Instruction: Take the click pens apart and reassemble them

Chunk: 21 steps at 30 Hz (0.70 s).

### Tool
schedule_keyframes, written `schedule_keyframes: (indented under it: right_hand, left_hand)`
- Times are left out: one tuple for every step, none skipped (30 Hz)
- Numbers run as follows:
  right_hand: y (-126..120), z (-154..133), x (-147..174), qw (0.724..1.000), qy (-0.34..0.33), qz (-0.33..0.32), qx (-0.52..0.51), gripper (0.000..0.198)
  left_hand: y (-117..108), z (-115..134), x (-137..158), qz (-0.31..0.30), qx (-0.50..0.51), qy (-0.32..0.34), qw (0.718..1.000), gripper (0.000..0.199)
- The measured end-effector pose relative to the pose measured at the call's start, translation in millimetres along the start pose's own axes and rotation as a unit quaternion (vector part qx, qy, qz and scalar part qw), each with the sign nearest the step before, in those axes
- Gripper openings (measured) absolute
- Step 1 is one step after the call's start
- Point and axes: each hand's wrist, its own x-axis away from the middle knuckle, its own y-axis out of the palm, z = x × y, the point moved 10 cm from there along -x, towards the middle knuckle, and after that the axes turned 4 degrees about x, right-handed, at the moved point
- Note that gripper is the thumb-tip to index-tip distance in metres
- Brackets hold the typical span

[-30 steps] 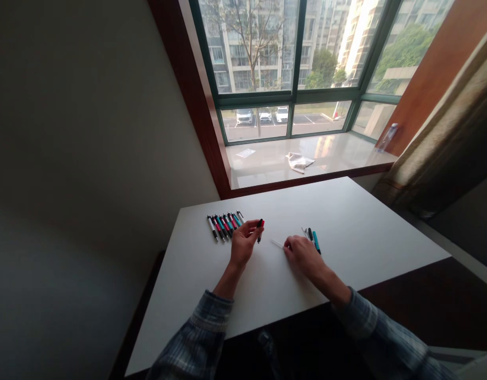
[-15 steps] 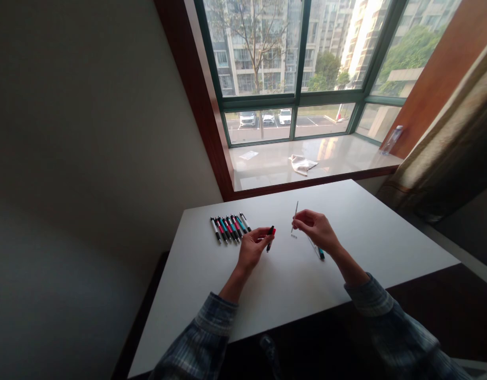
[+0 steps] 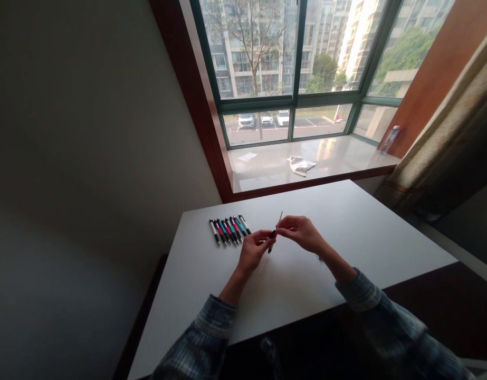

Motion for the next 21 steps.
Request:
schedule_keyframes:
  right_hand:
    - [-2, 2, 0, 0.999, 0.0, -0.004, 0.036, 0.033]
    - [-7, 5, 1, 0.997, 0.004, 0.003, 0.079, 0.035]
    - [-15, 10, 1, 0.991, 0.013, 0.019, 0.129, 0.034]
    - [-24, 16, 2, 0.981, 0.027, 0.038, 0.186, 0.031]
    - [-32, 24, 3, 0.967, 0.045, 0.053, 0.245, 0.026]
    - [-37, 33, 5, 0.951, 0.063, 0.056, 0.299, 0.021]
    - [-40, 41, 6, 0.936, 0.077, 0.05, 0.341, 0.018]
    - [-40, 49, 7, 0.925, 0.085, 0.036, 0.369, 0.016]
    - [-37, 55, 7, 0.918, 0.088, 0.021, 0.385, 0.015]
    - [-34, 60, 8, 0.916, 0.088, 0.008, 0.392, 0.014]
    - [-31, 63, 9, 0.916, 0.084, -0.002, 0.392, 0.013]
    - [-27, 64, 9, 0.917, 0.08, -0.01, 0.391, 0.013]
    - [-24, 64, 9, 0.917, 0.076, -0.015, 0.391, 0.013]
    - [-22, 62, 8, 0.917, 0.071, -0.016, 0.392, 0.012]
    - [-22, 58, 7, 0.917, 0.061, -0.012, 0.395, 0.012]
    - [-23, 53, 6, 0.918, 0.048, -0.004, 0.395, 0.012]
    - [-25, 48, 3, 0.921, 0.035, 0.009, 0.388, 0.012]
    - [-28, 42, 0, 0.928, 0.024, 0.023, 0.372, 0.013]
    - [-32, 38, -3, 0.938, 0.015, 0.035, 0.345, 0.014]
    - [-36, 35, -7, 0.95, 0.011, 0.046, 0.308, 0.016]
    - [-40, 34, -12, 0.963, 0.01, 0.052, 0.264, 0.018]
  left_hand:
    - [-1, 1, 0, 0.002, 0.007, 0.003, 1.0, 0.035]
    - [-3, 2, 0, 0.007, 0.017, 0.005, 1.0, 0.034]
    - [-5, 2, -1, 0.015, 0.029, 0.008, 0.999, 0.033]
    - [-8, 3, -1, 0.025, 0.045, 0.012, 0.999, 0.032]
    - [-10, 4, -1, 0.035, 0.063, 0.016, 0.997, 0.031]
    - [-12, 5, -1, 0.041, 0.081, 0.02, 0.996, 0.03]
    - [-13, 5, -1, 0.043, 0.097, 0.024, 0.994, 0.029]
    - [-14, 5, -1, 0.045, 0.111, 0.026, 0.993, 0.029]
    - [-14, 5, -1, 0.045, 0.12, 0.024, 0.991, 0.03]
    - [-14, 4, -1, 0.045, 0.126, 0.017, 0.991, 0.031]
    - [-14, 2, 0, 0.045, 0.129, 0.006, 0.991, 0.032]
    - [-14, -1, 0, 0.045, 0.128, -0.01, 0.991, 0.033]
    - [-14, -5, 1, 0.045, 0.125, -0.028, 0.991, 0.035]
    - [-13, -9, 2, 0.045, 0.121, -0.047, 0.991, 0.036]
    - [-13, -12, 2, 0.045, 0.118, -0.064, 0.99, 0.036]
    - [-13, -15, 3, 0.046, 0.119, -0.076, 0.989, 0.036]
    - [-13, -16, 4, 0.048, 0.126, -0.084, 0.987, 0.036]
    - [-12, -18, 4, 0.05, 0.136, -0.087, 0.986, 0.036]
    - [-12, -18, 3, 0.051, 0.147, -0.087, 0.984, 0.036]
    - [-12, -18, 3, 0.052, 0.154, -0.084, 0.983, 0.036]
    - [-12, -18, 2, 0.052, 0.155, -0.081, 0.983, 0.035]
